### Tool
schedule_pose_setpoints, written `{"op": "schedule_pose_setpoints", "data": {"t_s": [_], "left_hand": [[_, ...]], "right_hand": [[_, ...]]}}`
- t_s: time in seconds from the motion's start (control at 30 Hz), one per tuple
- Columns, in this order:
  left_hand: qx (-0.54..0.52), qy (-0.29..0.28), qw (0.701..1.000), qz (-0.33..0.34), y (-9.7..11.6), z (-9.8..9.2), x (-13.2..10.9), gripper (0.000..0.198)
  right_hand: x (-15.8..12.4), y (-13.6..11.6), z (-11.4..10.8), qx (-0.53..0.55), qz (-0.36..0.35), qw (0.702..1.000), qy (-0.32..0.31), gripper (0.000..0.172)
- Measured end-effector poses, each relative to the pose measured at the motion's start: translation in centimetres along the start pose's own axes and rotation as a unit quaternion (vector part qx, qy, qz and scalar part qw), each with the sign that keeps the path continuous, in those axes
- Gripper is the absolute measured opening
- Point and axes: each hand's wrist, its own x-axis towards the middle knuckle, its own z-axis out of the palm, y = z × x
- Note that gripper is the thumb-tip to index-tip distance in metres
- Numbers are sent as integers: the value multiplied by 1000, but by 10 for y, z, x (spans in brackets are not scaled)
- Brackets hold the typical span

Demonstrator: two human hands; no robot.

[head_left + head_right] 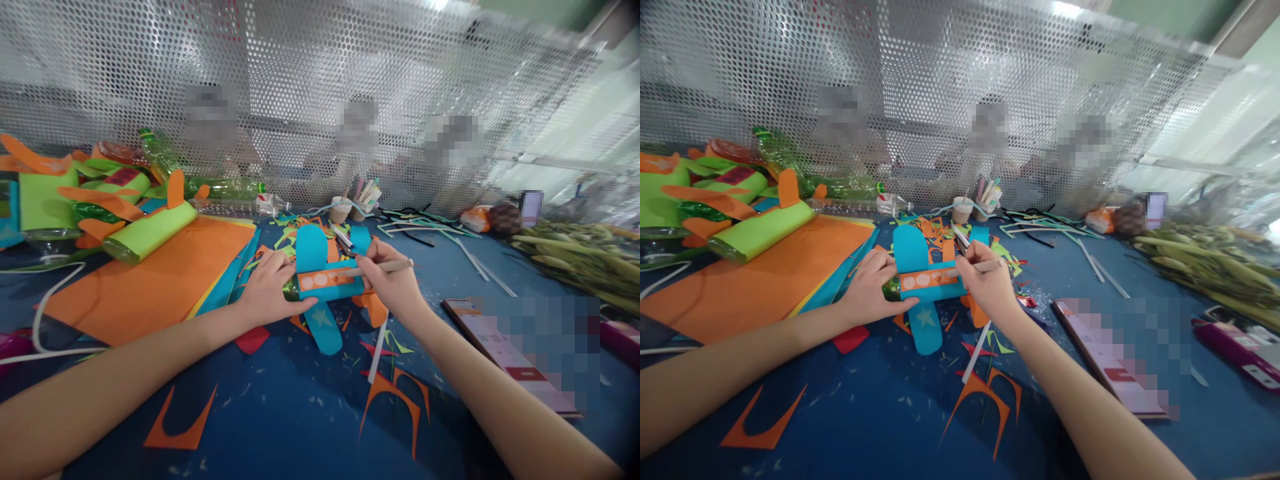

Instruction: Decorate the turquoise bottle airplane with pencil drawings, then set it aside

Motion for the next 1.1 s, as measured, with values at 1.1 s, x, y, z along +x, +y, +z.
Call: {"op": "schedule_pose_setpoints", "data": {"t_s": [1.1], "left_hand": [[-6, 4, 1000, -8, 0, 1, 0, 41]], "right_hand": [[-3, -5, 3, 7, 2, 1000, -20, 24]]}}
